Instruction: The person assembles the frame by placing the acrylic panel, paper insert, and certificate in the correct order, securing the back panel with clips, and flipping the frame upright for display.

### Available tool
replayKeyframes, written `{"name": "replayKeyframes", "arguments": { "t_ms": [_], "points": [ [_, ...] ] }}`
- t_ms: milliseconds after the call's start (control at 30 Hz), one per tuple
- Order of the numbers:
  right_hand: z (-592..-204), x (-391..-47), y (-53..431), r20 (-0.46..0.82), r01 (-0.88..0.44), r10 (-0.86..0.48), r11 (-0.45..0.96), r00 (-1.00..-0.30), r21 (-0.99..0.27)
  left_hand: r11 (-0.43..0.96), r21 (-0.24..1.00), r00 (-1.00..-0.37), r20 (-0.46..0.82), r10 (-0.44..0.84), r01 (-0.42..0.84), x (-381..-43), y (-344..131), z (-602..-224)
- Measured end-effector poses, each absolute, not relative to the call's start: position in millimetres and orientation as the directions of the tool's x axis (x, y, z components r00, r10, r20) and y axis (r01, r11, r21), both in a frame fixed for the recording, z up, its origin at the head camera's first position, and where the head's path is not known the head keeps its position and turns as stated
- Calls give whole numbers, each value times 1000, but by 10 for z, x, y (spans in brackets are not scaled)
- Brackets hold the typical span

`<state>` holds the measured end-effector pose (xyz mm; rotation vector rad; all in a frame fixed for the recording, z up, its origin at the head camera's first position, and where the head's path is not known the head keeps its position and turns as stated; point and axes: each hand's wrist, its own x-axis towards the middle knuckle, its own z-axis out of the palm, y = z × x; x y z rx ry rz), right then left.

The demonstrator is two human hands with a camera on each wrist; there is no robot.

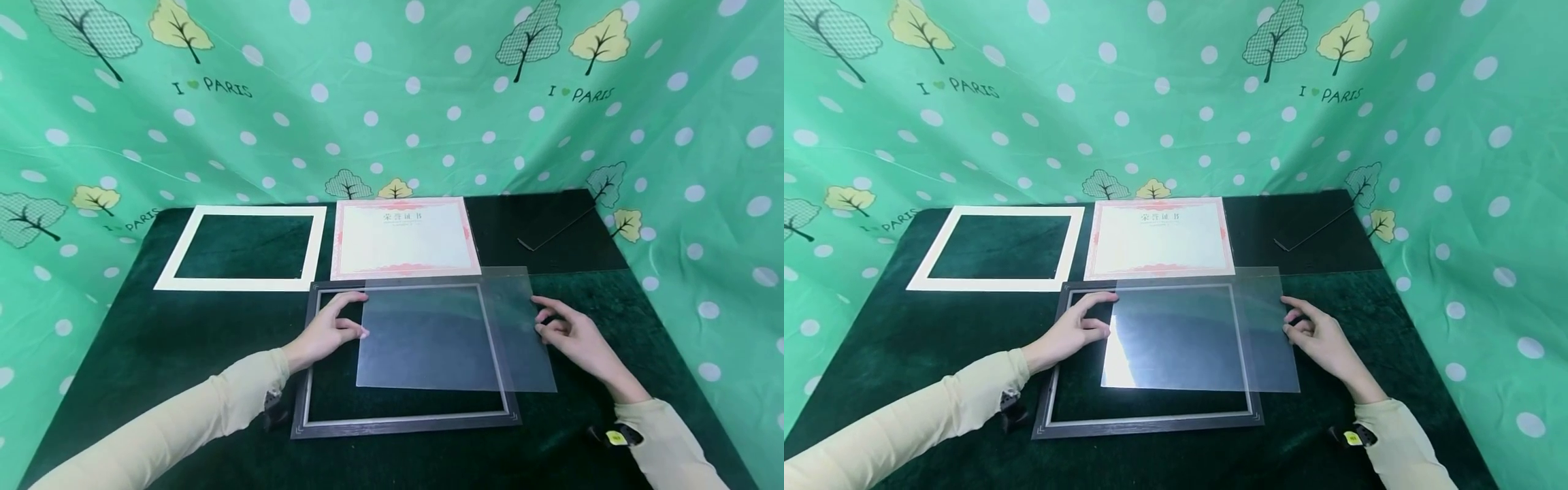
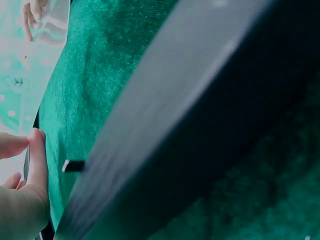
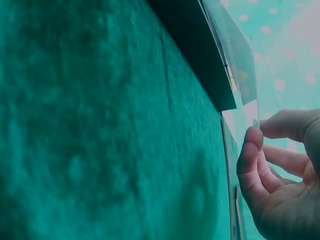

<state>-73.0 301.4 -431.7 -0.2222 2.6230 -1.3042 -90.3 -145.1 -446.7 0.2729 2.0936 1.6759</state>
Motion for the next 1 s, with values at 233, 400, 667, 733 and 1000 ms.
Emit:
{"name": "replayKeyframes", "arguments": {
  "t_ms": [233,400,667,733,1000],
  "points": [
    [-4338,-708,2928,-123,-38,-236,579,-964,-814,225,967,-891,-205,405,-120,-872,-1547,-4431],
    [-4346,-698,2841,-92,-72,-282,522,-955,-850,237,964,-904,-206,375,-121,-830,-1627,-4409],
    [-4365,-677,2708,-66,-96,-294,505,-954,-858,272,956,-921,-201,333,-110,-716,-1750,-4412],
    [-4370,-665,2678,-60,-102,-293,508,-954,-856,270,958,-925,-190,330,-101,-682,-1775,-4404],
    [-4367,-602,2582,-26,-139,-300,517,-954,-844,335,942,-950,-104,295,1,-577,-1839,-4300]
  ]
}}
